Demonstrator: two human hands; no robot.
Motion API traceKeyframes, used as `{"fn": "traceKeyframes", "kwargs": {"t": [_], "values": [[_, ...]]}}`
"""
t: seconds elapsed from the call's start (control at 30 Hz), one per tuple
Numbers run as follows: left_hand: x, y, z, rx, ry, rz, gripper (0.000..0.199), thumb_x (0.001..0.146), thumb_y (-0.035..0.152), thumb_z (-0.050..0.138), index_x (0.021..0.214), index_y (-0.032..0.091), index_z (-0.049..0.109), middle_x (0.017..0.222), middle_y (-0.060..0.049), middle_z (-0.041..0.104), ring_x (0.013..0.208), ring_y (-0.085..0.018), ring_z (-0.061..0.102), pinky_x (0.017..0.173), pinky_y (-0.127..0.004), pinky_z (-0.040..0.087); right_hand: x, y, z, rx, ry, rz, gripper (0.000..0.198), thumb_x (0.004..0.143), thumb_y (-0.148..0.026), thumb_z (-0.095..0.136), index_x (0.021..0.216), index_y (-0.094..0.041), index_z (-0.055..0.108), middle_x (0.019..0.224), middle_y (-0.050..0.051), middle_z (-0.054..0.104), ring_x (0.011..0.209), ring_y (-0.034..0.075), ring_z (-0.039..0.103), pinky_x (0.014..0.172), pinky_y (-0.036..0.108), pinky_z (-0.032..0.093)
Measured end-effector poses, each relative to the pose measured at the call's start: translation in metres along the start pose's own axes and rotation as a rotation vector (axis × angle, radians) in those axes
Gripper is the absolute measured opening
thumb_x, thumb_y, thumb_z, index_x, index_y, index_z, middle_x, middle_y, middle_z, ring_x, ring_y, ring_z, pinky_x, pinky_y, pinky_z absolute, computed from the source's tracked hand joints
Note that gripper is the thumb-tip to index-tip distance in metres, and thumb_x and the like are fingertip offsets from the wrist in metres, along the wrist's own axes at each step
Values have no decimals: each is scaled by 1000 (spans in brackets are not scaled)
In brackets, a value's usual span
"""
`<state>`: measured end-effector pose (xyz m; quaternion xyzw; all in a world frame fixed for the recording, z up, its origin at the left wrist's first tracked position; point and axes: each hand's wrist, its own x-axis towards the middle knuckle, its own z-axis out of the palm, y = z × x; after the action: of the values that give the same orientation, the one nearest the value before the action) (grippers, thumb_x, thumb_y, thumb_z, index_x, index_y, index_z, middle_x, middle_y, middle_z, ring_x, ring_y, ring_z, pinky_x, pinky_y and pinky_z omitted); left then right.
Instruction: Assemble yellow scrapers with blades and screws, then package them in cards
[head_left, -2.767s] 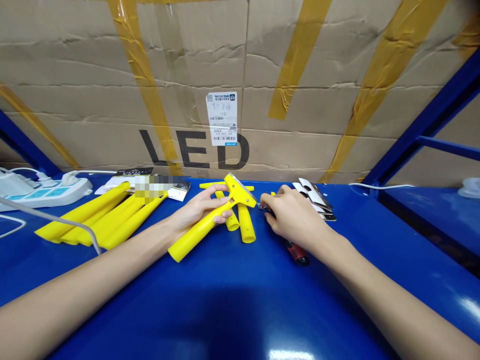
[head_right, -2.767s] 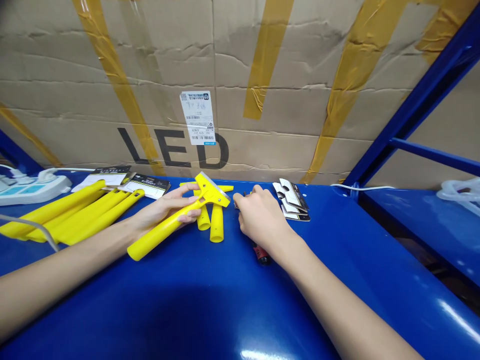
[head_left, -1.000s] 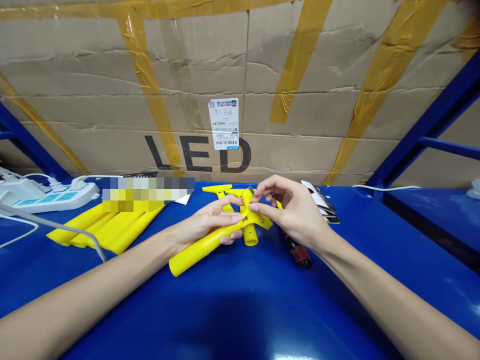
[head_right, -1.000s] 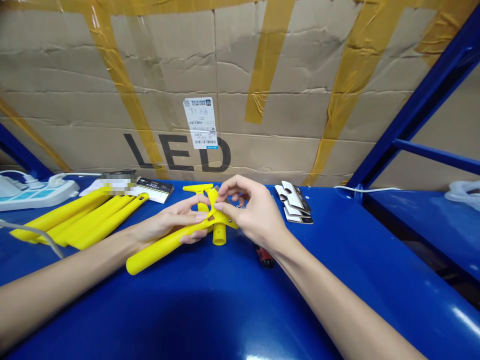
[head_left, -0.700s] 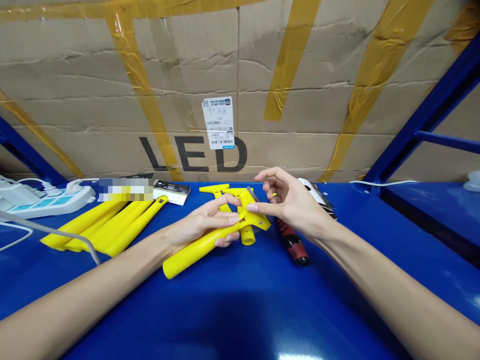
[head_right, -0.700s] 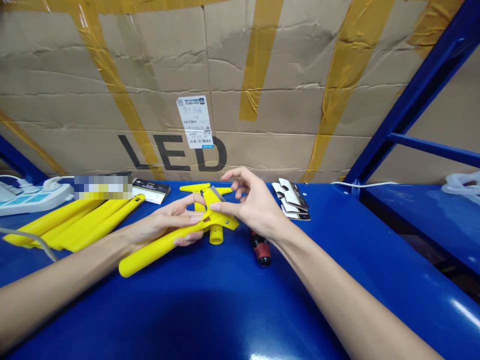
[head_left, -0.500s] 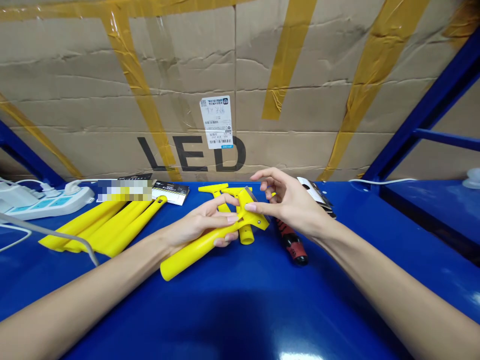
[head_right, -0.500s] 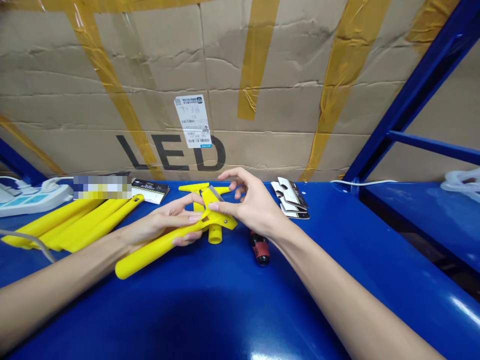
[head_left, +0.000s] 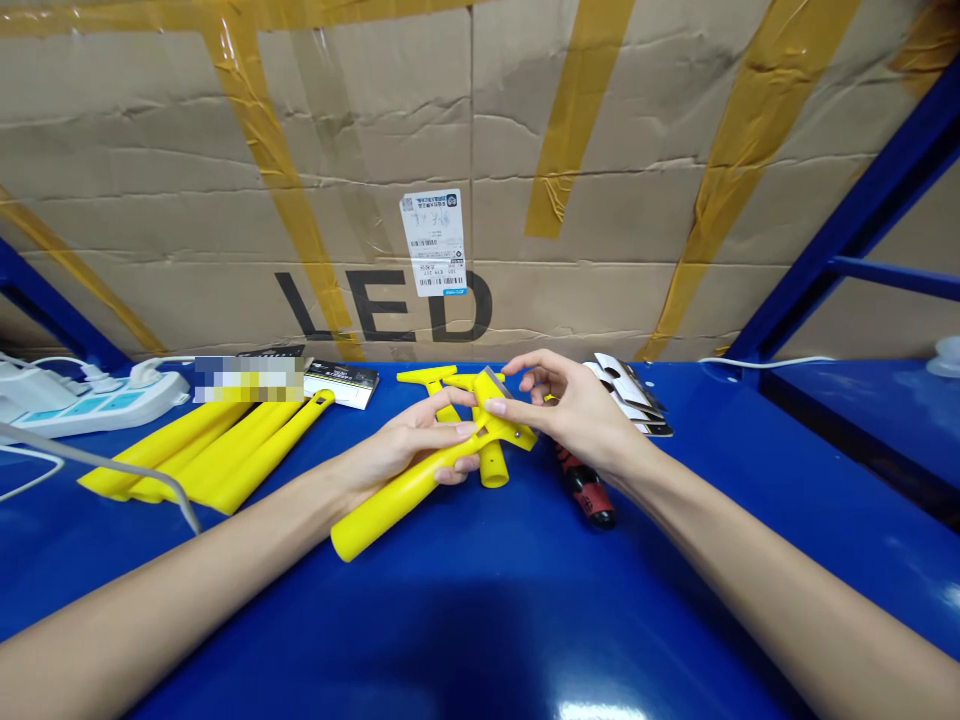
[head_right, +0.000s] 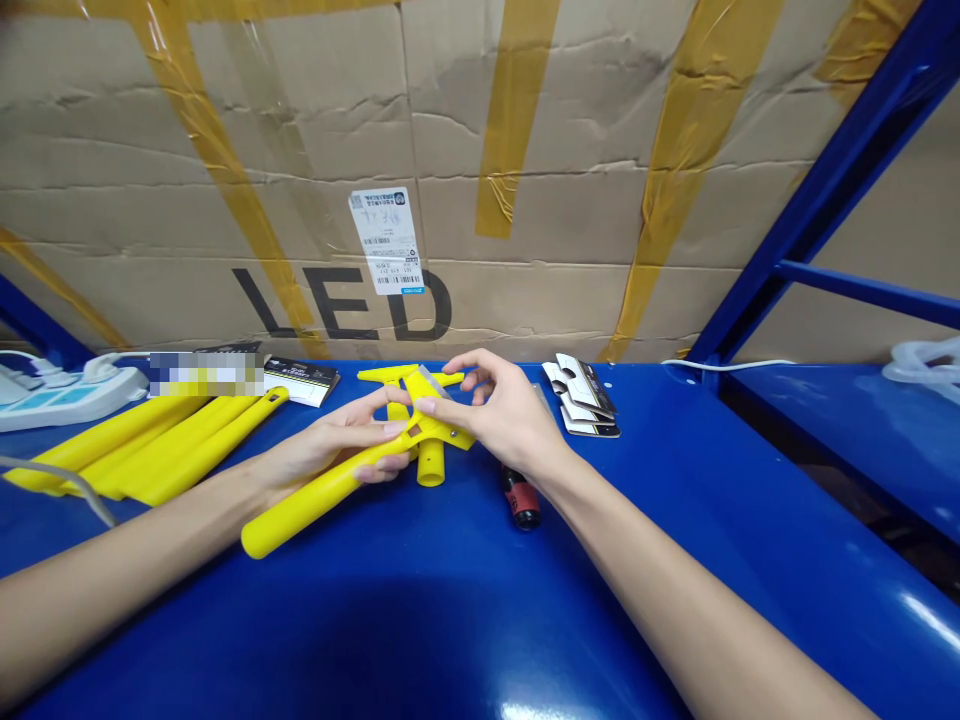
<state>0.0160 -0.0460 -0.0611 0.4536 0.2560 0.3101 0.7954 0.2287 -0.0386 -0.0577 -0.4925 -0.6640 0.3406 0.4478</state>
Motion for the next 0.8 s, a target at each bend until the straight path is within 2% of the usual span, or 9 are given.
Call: {"fn": "traceKeyframes", "kwargs": {"t": [0.17,0.2,0.27,0.33,0.4,0.47,0.57,0.67,0.8], "values": [[1,2,-2,-60,33,11,29,86,12,72,109,19,56,78,-4,62,58,-10,57,50,-17,37,4,-2,-12,-59,31,7,52,69,-58,81,102,-21,65,83,-1,59,65,13,50,57,28,42],[1,3,-2,-73,47,18,29,85,10,72,107,19,56,79,-4,62,58,-10,57,49,-17,37,4,-2,-19,-160,25,9,47,73,-59,78,97,-22,63,79,-1,59,63,14,52,55,27,41],[2,4,-3,-91,68,31,28,85,9,72,106,18,56,79,-4,62,56,-9,57,49,-17,37,3,-5,-35,-572,-41,-3,38,77,-57,74,82,-23,58,64,-2,57,56,15,50,51,28,34],[2,5,-4,-102,76,43,26,85,9,70,106,18,56,79,-5,63,55,-9,56,48,-17,38,-1,-9,-48,-943,-124,48,45,68,-60,80,67,-23,53,60,1,57,53,16,47,48,30,28],[3,6,-6,-101,76,47,25,87,9,69,106,18,56,81,-5,64,56,-9,57,49,-17,40,-7,-15,-52,-1093,-222,160,51,63,-65,81,64,-24,51,60,4,60,52,18,49,48,31,29],[2,8,-7,-98,73,45,25,87,9,69,106,19,56,82,-5,65,57,-9,57,51,-18,41,-11,-21,-48,-1083,-286,234,46,71,-62,77,63,-25,51,58,5,60,50,19,51,48,32,32],[2,9,-8,-88,69,42,25,87,10,70,106,20,56,83,-5,64,58,-10,57,51,-17,42,-15,-25,-35,-988,-370,293,33,79,-42,73,61,-25,50,53,3,59,49,19,55,48,32,35],[2,9,-10,-73,78,37,24,88,11,68,106,20,56,79,-3,62,56,-9,56,51,-16,41,-16,-23,-26,-972,-343,226,32,72,-27,75,59,-25,46,53,1,58,51,18,55,48,31,34],[3,8,-13,-84,91,44,25,87,9,68,106,20,56,78,-3,61,56,-9,55,50,-16,41,-15,-23,-35,-901,-291,124,31,71,-20,69,58,-24,42,51,-1,58,49,16,51,47,29,32]]}}
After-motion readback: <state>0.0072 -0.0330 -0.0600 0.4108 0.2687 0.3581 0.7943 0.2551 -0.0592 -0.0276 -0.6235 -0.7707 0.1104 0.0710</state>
